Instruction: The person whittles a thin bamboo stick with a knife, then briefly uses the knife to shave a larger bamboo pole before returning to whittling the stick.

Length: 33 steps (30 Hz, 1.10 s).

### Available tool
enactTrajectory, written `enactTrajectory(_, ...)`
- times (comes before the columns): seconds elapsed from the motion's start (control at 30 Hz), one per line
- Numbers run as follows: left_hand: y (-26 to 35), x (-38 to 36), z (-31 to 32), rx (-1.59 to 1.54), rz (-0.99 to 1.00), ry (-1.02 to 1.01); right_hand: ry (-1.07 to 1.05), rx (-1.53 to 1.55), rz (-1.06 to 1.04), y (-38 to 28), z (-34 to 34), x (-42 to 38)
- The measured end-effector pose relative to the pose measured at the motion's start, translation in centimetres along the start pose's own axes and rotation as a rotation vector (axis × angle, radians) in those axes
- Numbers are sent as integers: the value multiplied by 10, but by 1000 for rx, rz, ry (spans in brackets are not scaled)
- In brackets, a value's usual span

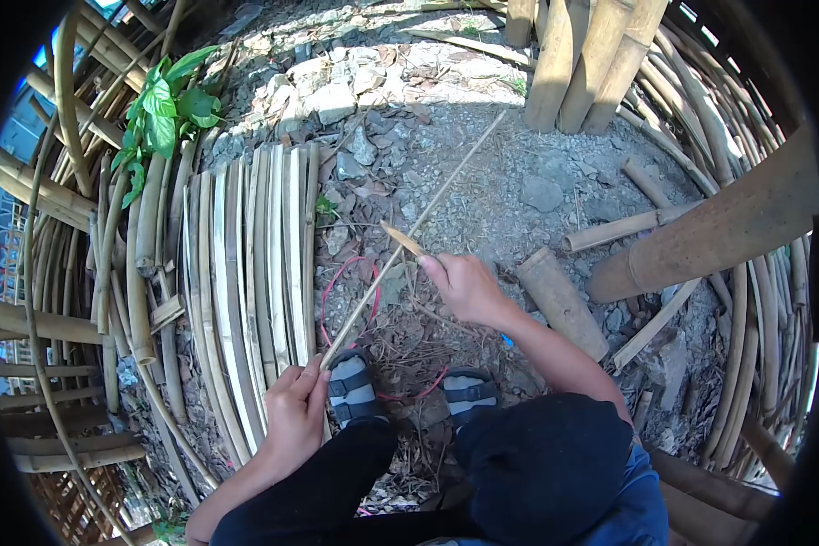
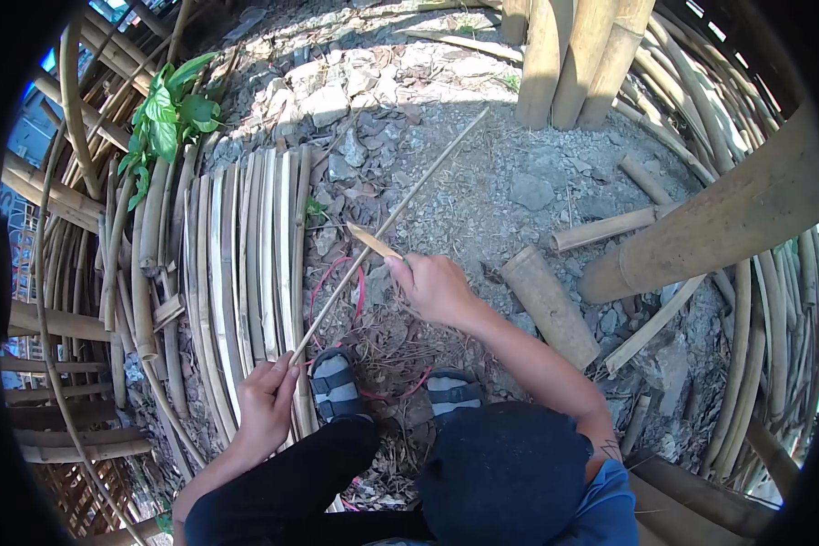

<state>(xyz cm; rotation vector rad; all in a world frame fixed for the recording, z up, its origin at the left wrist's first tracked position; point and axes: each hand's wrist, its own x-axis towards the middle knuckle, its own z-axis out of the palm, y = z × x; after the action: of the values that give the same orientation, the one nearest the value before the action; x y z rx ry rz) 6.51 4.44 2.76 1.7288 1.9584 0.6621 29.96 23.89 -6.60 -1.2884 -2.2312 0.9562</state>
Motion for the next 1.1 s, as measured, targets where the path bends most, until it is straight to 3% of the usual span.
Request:
enactTrajectory(0.07, -1, 2, 2, 5, -1, -1, 31, 49, 20, -6, 4, -3)
enactTrajectory(0.13, 1, 3, 3, -13, -24, 18, 28, 24, -46, -28, 10, -21)
enactTrajectory(0.2, 7, 5, 1, -11, -26, 3, -112, 91, -189, -51, 21, -40)
enactTrajectory(0.33, 8, 3, 0, -16, 25, 11, -118, 75, -281, -57, 32, -47)
enactTrajectory(0.47, 10, 7, 1, -50, 28, 28, -18, 53, -389, -48, 27, -34)
enactTrajectory(0.53, 18, 12, -2, -55, 52, 45, 157, -94, -429, -46, 25, -30)
enactTrajectory(0.6, 8, 5, -4, -53, 20, 43, 146, -96, -145, -32, 5, -11)
enactTrajectory(0.67, 2, -1, -3, -59, -14, 36, 272, 2, 67, 10, -15, 18)
enactTrajectory(0.77, 0, 3, -2, -47, 2, 26, 293, 35, 64, 24, -23, 15)
enactTrajectory(0.9, 8, 7, 3, 25, 14, -16, -49, 161, -88, -50, -1, -34)
enactTrajectory(0.97, 11, 8, 3, 20, 8, -21, -104, 222, -218, -68, 23, -56)
enactTrajectory(1.1, 10, 7, 5, 0, -25, 8, -196, 289, -256, -69, 49, -61)
